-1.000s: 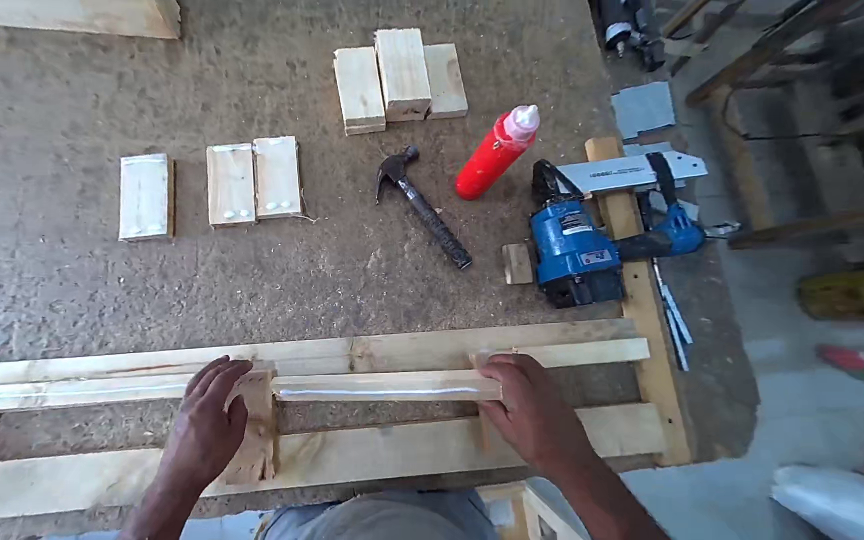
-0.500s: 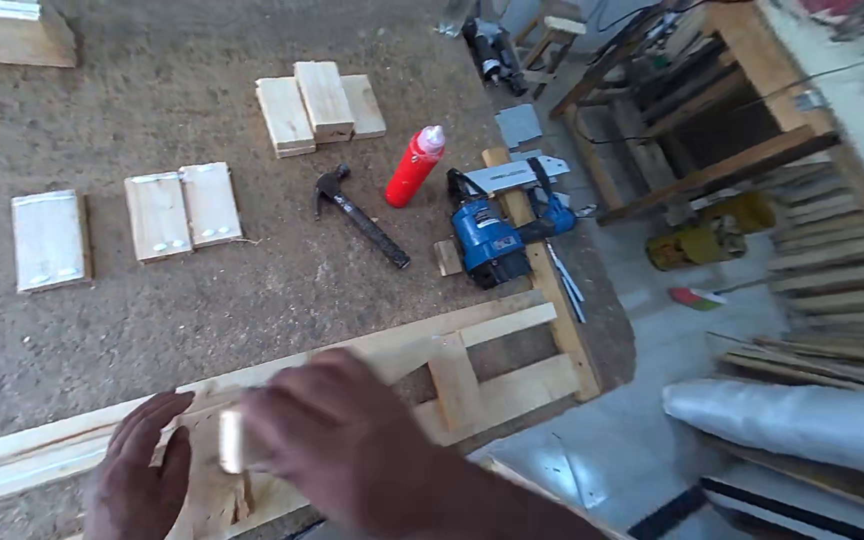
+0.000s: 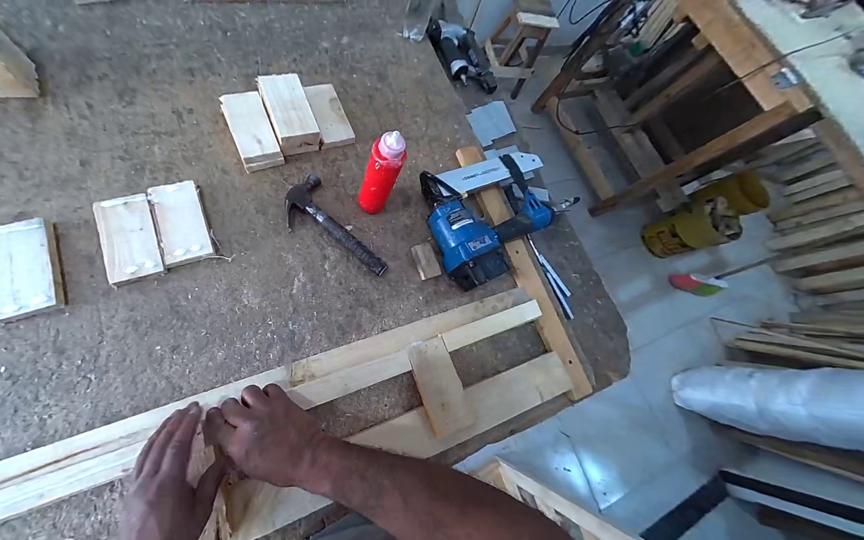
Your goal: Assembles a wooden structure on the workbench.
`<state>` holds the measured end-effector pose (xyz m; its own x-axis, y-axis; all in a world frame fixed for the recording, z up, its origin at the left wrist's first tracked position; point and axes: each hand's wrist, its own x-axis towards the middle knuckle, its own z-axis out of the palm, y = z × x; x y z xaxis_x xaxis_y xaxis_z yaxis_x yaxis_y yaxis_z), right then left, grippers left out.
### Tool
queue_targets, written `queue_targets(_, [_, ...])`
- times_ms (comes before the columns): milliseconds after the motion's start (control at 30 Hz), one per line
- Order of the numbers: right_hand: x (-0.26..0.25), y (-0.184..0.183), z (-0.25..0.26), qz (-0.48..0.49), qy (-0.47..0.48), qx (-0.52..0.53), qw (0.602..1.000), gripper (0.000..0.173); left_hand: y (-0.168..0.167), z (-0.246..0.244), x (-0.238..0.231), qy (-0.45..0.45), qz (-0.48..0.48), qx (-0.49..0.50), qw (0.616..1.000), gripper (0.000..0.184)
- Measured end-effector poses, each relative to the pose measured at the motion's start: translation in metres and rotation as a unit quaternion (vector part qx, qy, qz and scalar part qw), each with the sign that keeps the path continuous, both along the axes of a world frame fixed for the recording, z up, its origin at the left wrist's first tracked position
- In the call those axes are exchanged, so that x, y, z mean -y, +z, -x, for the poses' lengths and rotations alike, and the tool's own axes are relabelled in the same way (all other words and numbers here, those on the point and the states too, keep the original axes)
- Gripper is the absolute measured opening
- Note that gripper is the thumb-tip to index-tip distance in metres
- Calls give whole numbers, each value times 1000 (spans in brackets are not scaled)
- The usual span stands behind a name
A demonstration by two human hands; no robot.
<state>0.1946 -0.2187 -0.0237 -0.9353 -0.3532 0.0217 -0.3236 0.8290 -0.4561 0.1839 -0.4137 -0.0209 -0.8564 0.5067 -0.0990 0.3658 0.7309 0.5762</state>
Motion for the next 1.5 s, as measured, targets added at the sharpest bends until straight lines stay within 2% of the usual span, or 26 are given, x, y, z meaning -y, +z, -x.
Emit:
queue_targets(100, [-22, -20, -8, 9, -20, 4, 1000, 28, -25, 8, -10, -22, 58, -51, 997, 32])
queue_targets(167, [-49, -20, -20, 0, -55, 16, 998, 29, -33, 11, -12, -19, 72, -72, 995, 24])
queue_targets(267, [-109, -21, -53, -59, -160, 51, 984, 36, -32, 16, -12, -34, 95, -59, 993, 25])
queue_targets(333, [-157, -24, -73, -84, -228, 109, 964, 47, -27, 19, -14, -40, 116, -35, 992, 29])
queue_targets(367, [-179, -23, -77, -85, -238, 147, 956, 52, -24, 20, -15, -33, 127, -22, 991, 30])
queue_targets(433, [-208, -27, -81, -87, -212, 165, 959, 49, -18, 21, -18, -18, 159, 17, 987, 32])
queue_targets(567, [-224, -40, -78, -103, -158, 111, 976, 35, -12, 25, -23, -6, 207, 43, 977, 36])
queue_targets(767, [-229, -46, -78, -89, -131, 77, 984, 48, -1, 31, -23, 31, 208, 124, 970, 37])
queue_targets(867, [-226, -50, -81, -127, -130, 57, 982, 50, -3, 36, -21, 35, 200, 136, 970, 38])
queue_targets(967, [-197, -33, -73, -191, -179, 102, 960, 67, 1, 46, -11, 10, 163, 161, 973, 50])
queue_targets(1000, [-178, -21, -67, -185, -202, 126, 953, 71, 5, 49, -2, 4, 136, 168, 976, 54])
queue_targets(1067, [-123, 3, -52, -119, -233, 133, 956, 62, 15, 54, 32, 19, 75, 175, 982, 54])
queue_targets(1133, [-43, 23, -30, -42, -234, 129, 963, 52, 18, 62, 86, 63, 35, 136, 988, 44])
queue_targets(1200, [42, 27, -4, 3, -193, 160, 968, 52, 14, 72, 154, 115, 24, 69, 991, 36])
queue_targets(1300, [127, 1, 27, -19, -127, 183, 975, 55, 15, 92, 263, 186, 47, 11, 981, 32])
queue_targets(1367, [151, -14, 40, -53, -125, 177, 975, 45, 17, 101, 325, 230, 68, -13, 971, 30])
queue_targets(1433, [156, -13, 48, -56, -138, 186, 971, 38, 19, 107, 371, 250, 81, -20, 965, 29])
queue_targets(1500, [149, 3, 46, 4, -143, 173, 974, 37, 20, 111, 399, 237, 82, 2, 968, 34])
